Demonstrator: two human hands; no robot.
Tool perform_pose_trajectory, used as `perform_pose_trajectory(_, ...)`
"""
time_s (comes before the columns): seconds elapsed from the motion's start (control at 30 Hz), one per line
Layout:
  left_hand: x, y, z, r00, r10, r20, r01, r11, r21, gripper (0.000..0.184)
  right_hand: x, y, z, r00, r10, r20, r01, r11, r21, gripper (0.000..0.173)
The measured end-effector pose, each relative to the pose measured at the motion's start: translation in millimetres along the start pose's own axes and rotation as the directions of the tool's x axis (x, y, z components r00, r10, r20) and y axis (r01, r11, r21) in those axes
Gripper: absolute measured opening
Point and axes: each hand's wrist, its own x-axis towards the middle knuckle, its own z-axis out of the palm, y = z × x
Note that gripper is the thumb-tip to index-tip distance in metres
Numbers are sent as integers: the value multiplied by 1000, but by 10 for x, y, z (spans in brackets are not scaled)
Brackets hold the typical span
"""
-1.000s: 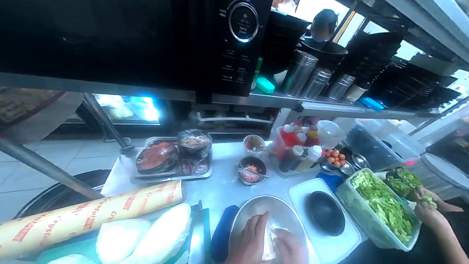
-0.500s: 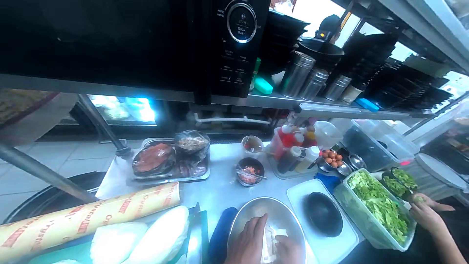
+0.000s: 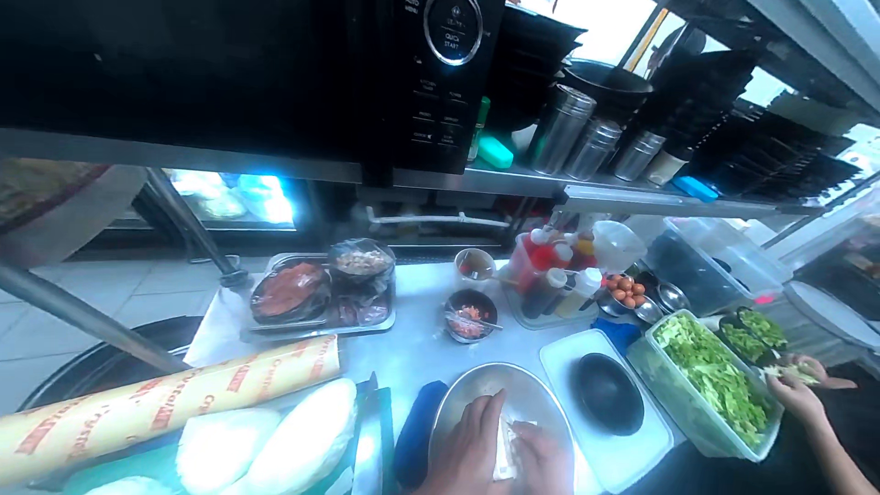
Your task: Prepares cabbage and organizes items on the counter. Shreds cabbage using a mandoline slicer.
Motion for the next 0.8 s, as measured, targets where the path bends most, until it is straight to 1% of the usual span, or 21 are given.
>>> perform_pose_trajectory(0.07,-15,10,2,1000,-1,0,1,1000,-4,116,-48,284,90,986,148,71,-139,984,-112,20)
perform_pose_trajectory(0.1,-34,11,7,1000,0,-7,0,1000,-5,116,-66,358,102,977,186,101,-173,977,-123,22)
perform_pose_trajectory(0.13,-35,5,9,1000,1,-18,-1,1000,-6,116,-52,334,82,980,171,106,-161,982,-99,22)
perform_pose_trajectory(0.17,-25,-9,6,1000,0,-29,0,1000,-5,116,-22,226,46,988,125,89,-121,991,-49,21)
perform_pose_trajectory(0.23,-34,-32,6,1000,1,-26,-1,1000,-6,116,-12,-40,-29,1000,6,27,-7,998,63,20)
perform_pose_trajectory(0.27,-27,-36,-2,1000,1,-24,-1,1000,-2,116,0,-96,-34,999,-33,5,33,996,82,20)
perform_pose_trajectory(0.3,-22,-34,-16,1000,0,-22,0,1000,-1,115,-1,-52,-3,999,-36,-2,36,998,58,19)
perform_pose_trajectory(0.37,-33,-21,-24,1000,-2,-15,2,1000,-1,115,-58,247,93,996,72,54,-69,996,-49,20)
perform_pose_trajectory(0.4,-42,-14,-18,1000,0,-17,0,1000,-1,115,-76,378,117,987,131,97,-124,989,-78,21)
perform_pose_trajectory(0.43,-42,-10,-15,1000,5,-19,-5,1000,0,115,-67,415,110,981,151,120,-143,987,-73,22)
perform_pose_trajectory(0.47,-26,-8,-16,1000,9,-27,-9,1000,0,115,-28,348,72,985,128,116,-124,992,-37,22)
perform_pose_trajectory(0.53,-15,-3,-15,1000,4,-31,-4,1000,1,115,27,45,-32,998,28,64,-32,997,73,20)
perform_pose_trajectory(0.6,-5,21,-22,1000,-5,-13,5,1000,4,115,32,-77,-60,999,-32,18,30,994,101,20)
perform_pose_trajectory(0.63,3,26,-26,1000,-3,-8,3,1000,7,116,19,1,-25,1000,-17,21,15,998,64,20)
perform_pose_trajectory(0.7,-1,34,-20,1000,-1,-1,1,1000,12,117,-38,301,68,990,113,89,-111,993,-32,21)
perform_pose_trajectory(0.73,-12,28,-8,1000,8,-11,-8,1000,14,117,-58,400,88,976,172,130,-168,985,-42,23)
perform_pose_trajectory(0.77,-13,16,6,1000,18,-23,-18,1000,18,117,-52,407,76,973,182,144,-178,983,-36,23)
perform_pose_trajectory(0.8,0,5,12,999,21,-36,-21,1000,19,117,-17,317,36,981,141,132,-141,990,-11,23)
